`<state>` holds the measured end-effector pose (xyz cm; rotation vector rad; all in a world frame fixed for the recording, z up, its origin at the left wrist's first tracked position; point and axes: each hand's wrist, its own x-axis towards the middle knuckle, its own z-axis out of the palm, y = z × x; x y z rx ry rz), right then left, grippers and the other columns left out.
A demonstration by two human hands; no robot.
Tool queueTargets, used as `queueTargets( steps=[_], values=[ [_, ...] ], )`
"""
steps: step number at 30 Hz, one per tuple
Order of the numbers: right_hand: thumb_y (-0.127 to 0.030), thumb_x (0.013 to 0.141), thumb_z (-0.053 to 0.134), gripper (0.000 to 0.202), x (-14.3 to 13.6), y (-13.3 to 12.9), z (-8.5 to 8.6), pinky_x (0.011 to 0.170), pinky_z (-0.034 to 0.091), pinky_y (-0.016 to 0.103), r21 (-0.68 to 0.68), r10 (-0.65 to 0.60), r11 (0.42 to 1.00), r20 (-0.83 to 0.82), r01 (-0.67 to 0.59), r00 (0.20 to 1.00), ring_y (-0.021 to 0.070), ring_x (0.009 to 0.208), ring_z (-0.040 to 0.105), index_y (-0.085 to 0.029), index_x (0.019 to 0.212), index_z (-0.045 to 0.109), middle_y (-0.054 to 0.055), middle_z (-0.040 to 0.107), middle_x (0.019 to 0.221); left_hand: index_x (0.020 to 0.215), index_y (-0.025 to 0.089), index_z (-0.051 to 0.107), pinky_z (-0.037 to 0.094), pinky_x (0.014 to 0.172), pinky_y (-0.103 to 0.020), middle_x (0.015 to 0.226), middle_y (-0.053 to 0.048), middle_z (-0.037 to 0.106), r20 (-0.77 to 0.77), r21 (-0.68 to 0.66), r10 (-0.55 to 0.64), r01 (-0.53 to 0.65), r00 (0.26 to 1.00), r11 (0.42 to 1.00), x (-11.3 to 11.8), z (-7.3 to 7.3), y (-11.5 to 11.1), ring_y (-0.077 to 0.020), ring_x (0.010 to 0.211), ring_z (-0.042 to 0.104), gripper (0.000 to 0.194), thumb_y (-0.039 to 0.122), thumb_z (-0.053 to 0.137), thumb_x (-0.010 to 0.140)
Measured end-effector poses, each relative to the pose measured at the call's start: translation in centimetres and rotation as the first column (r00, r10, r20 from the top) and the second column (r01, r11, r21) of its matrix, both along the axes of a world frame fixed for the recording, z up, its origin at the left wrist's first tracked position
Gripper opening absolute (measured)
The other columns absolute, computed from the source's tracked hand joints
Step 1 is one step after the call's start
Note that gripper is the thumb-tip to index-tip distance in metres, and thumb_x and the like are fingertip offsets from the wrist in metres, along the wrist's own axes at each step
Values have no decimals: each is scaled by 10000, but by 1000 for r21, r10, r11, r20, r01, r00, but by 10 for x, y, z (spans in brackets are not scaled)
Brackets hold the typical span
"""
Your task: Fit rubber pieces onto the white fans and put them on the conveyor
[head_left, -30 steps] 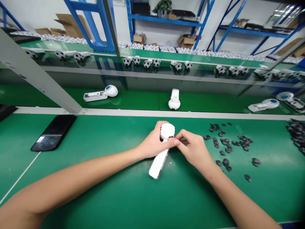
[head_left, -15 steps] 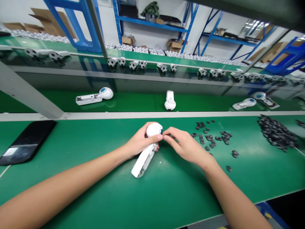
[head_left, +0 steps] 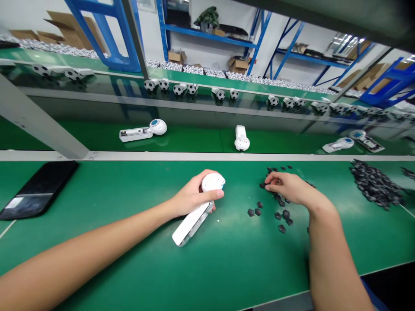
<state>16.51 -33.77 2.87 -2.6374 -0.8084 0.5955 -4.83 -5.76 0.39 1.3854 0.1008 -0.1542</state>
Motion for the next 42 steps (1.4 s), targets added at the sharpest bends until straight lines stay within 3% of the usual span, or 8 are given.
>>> queueTargets(
  steps=[5,15,21,24,26,29,39,42],
  values=[
    [-416,888,641,225,1,3,1,527,468,300,5,-43,999,65,43,997,195,632,647,-247,888,789,48,779,844,1289,248,486,577,563,-304,916,1,626,4,-2,16,-16,1000,1000,0,-3,0,-171,626,699,587,481,802,853],
    [-474,938,621,277,2,4,1,621,513,319,11,6,1000,98,-7,995,229,756,702,-258,954,795,55,799,947,1283,261,496,563,549,-293,913,3,629,28,3,25,-25,999,1000,0,-9,-1,-172,626,697,587,492,812,845],
    [-473,934,630,294,4,7,1,604,486,326,-18,-66,997,139,69,988,235,758,695,-230,1040,757,74,794,994,1281,259,492,569,558,-299,925,2,624,18,21,13,-13,1000,1000,0,-8,1,-169,633,696,589,493,812,846],
    [-486,915,671,281,-9,10,9,606,484,297,-25,19,999,-26,-19,999,215,758,692,-231,1031,699,53,780,921,1279,263,491,574,561,-304,929,6,625,15,22,11,-11,1000,1000,1,-9,1,-169,635,696,585,490,813,847],
    [-487,895,705,286,-22,13,15,574,479,279,-47,117,990,-260,-133,958,199,705,687,-230,1011,658,36,766,832,1279,268,492,575,556,-306,920,9,625,14,24,8,-9,1000,1000,1,-10,1,-172,634,695,583,491,814,848],
    [-452,866,743,296,-37,18,18,489,449,261,-93,106,982,-445,-163,889,189,637,682,-231,991,591,31,765,794,1275,270,495,578,555,-308,918,10,625,18,27,9,-9,1000,1000,0,-10,1,-172,632,694,581,495,816,846],
    [-459,925,700,259,-39,33,5,522,475,242,92,188,982,-354,-166,916,164,631,657,-226,940,585,7,722,717,1277,268,498,579,552,-309,911,9,627,24,45,22,-23,999,999,1,-10,0,-174,628,695,592,500,820,838],
    [-499,907,725,304,-47,35,12,475,459,242,52,230,971,-490,-235,841,155,538,627,-232,924,580,-2,724,667,1280,269,498,576,545,-307,926,4,629,22,49,21,-22,1000,999,1,-10,0,-173,625,694,603,512,820,833]
  ],
)
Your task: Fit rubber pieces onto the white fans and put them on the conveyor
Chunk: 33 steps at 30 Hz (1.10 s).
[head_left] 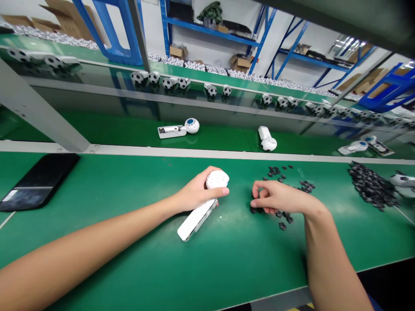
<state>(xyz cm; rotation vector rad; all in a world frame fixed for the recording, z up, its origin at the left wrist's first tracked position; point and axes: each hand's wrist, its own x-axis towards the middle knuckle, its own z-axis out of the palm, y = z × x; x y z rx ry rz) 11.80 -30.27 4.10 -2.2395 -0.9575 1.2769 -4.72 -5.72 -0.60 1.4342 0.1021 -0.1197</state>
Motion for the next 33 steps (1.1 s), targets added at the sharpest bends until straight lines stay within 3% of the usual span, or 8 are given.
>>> queueTargets(
  steps=[3,5,10,18,21,24,29,33],
  values=[
    [-544,911,712,344,-9,5,2,499,501,255,-49,65,996,-136,-72,989,170,545,669,-223,878,594,36,778,718,1281,269,498,573,542,-303,924,6,628,-1,2,2,-2,1000,1000,0,0,0,-172,623,692,606,521,818,833],
    [-580,954,641,390,-11,10,-2,554,543,276,-38,50,998,-130,-55,990,188,592,709,-211,833,605,63,792,746,1280,269,497,572,545,-301,919,8,628,1,3,2,-2,1000,1000,0,-1,-1,-171,623,691,601,520,816,836],
    [-600,1002,549,417,-2,17,-15,588,538,295,99,-132,988,112,121,985,199,634,711,-212,863,618,51,759,719,1281,273,498,573,553,-301,915,11,634,6,11,5,-5,1000,1000,0,-2,0,-174,635,694,598,516,817,837],
    [-571,1027,489,365,14,4,-9,493,363,274,211,-249,959,323,187,913,156,561,515,-244,988,646,-28,589,638,1278,273,499,578,565,-305,912,14,634,-1,-1,-1,1,1000,1000,0,-2,1,-175,638,698,593,503,822,837],
    [-531,981,587,294,18,-1,-7,536,364,282,193,-205,971,375,140,904,160,609,506,-248,984,665,-28,571,683,1282,272,499,580,566,-302,919,7,638,0,2,-1,1,1000,1000,0,-3,0,-176,640,701,609,507,829,828],
    [-479,921,682,246,21,-3,-9,601,392,284,185,-113,981,318,55,942,163,670,515,-247,1000,666,-32,552,731,1287,277,502,578,546,-300,925,-4,650,-8,-15,8,-8,1000,1000,0,-2,0,-184,632,708,582,546,787,856],
    [-482,897,694,278,22,-1,-16,628,395,288,117,-67,993,330,29,942,168,691,515,-245,1041,701,-29,519,750,1233,249,513,564,517,-285,773,-10,661,-45,-126,23,-29,999,992,0,2,1,-202,603,713,491,660,566,969],
    [-487,891,694,270,21,1,-17,614,388,286,103,-64,994,358,29,932,175,692,523,-236,991,688,-24,541,748,1202,250,509,559,508,-273,752,-2,657,-58,-172,28,-37,998,984,0,3,1,-195,583,711,486,673,555,968]
  ],
)
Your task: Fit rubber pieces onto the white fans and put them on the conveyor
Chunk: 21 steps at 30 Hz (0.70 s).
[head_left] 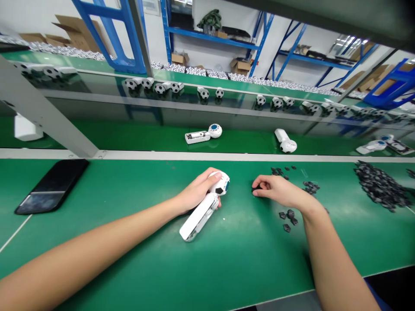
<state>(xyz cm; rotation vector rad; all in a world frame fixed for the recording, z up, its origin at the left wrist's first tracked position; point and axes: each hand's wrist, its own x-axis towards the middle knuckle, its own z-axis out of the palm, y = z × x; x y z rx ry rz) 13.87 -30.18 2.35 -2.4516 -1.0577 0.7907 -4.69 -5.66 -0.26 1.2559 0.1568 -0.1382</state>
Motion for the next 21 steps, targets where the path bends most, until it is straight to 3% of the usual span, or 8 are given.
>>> queueTargets(
  steps=[3,6,10,13,15,18,21],
  values=[
    [-444,901,689,223,-6,3,5,620,407,283,54,28,998,-13,-28,1000,172,692,533,-228,912,636,-19,581,750,1210,262,518,555,504,-262,794,5,649,24,-16,17,-17,1000,1000,0,1,-2,-182,584,711,473,659,583,960],
    [-380,937,659,165,-19,10,11,658,453,282,211,69,976,-61,-55,996,168,715,568,-234,911,588,-13,630,783,1213,268,515,556,511,-263,843,-2,659,41,-42,38,-36,998,998,-1,3,-5,-167,579,703,445,634,587,969],
    [-418,970,653,175,-44,23,18,752,541,308,373,59,928,-152,2,987,199,810,685,-244,973,667,16,736,873,1224,265,505,552,519,-263,838,5,651,58,-85,119,-114,991,990,-5,7,-10,-158,578,687,426,612,570,984],
    [-482,926,732,258,-61,31,22,872,583,335,436,3,895,-212,92,977,241,959,744,-257,1052,730,37,796,1026,1274,273,486,603,631,-318,911,-6,659,105,-119,206,-194,973,974,-11,15,-15,-169,669,708,414,577,560,1003],
    [-485,924,744,243,-69,33,25,845,595,344,469,-16,878,-158,90,987,247,919,754,-266,1027,762,36,805,1018,1312,289,464,619,728,-361,1009,-23,662,142,-129,244,-227,959,965,-15,23,-18,-185,771,724,409,547,563,1011],
    [-454,951,726,206,-79,34,29,763,592,352,560,-32,828,-19,37,999,236,810,739,-269,897,798,40,799,913,1369,303,435,593,767,-345,1087,-40,642,187,-46,253,-249,949,968,-23,34,-21,-189,846,707,440,524,572,1014],
    [-441,913,781,179,-88,34,30,716,619,350,666,-66,730,-160,157,985,233,763,750,-266,897,816,45,798,862,1405,293,436,547,786,-314,1092,-45,617,278,145,249,-297,928,944,-30,40,-21,-178,869,658,476,513,586,1011]
  ],
)
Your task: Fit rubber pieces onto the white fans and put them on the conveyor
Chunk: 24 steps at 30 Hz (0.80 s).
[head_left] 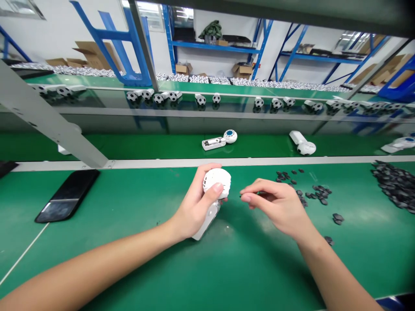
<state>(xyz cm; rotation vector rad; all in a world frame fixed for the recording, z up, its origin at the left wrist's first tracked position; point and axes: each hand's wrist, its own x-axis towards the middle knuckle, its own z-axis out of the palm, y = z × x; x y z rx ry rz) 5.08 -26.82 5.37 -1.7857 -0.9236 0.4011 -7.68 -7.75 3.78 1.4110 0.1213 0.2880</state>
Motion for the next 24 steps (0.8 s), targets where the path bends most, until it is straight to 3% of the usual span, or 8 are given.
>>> queueTargets(
  steps=[4,9,12,15,18,24],
  values=[
    [-423,861,844,214,-14,3,-2,735,668,372,117,20,993,-323,19,946,267,806,801,-237,959,805,66,824,876,1446,294,432,497,810,-308,1095,-44,595,100,308,24,-54,995,950,-6,1,2,-182,882,585,475,455,581,1024],
    [-427,879,824,216,-25,8,-3,698,662,318,133,66,991,-352,-20,934,224,732,783,-225,856,753,38,793,780,1464,271,417,481,872,-359,1262,-94,557,194,512,-35,-70,980,856,-7,-1,3,-226,976,581,487,378,579,1018],
    [-436,892,804,213,-26,10,-4,671,641,300,95,60,995,-291,-33,955,213,729,767,-233,875,746,31,784,804,1461,276,410,477,873,-363,1305,-104,532,206,578,-47,-83,977,812,-5,-2,4,-237,1012,583,499,375,589,1006],
    [-465,872,812,244,-29,12,-4,590,601,286,60,-3,998,-214,17,977,198,669,733,-240,846,721,21,763,776,1455,282,394,486,858,-361,1280,-99,529,194,621,-52,-82,980,779,-1,-4,4,-242,1010,587,640,435,714,922],
    [-510,816,844,331,-31,16,-4,529,568,296,27,-67,997,-157,72,985,195,599,693,-245,751,657,11,728,704,1447,283,390,498,816,-346,1262,-99,546,176,624,-32,-86,984,777,2,-9,3,-238,978,602,770,457,820,833],
    [-548,820,824,389,-28,20,-12,574,555,334,7,-90,996,-143,92,986,214,624,672,-249,691,611,25,718,699,1417,273,447,493,757,-329,1200,-96,605,149,606,-15,-79,989,791,5,-12,5,-222,886,621,739,403,845,809]
  ],
)
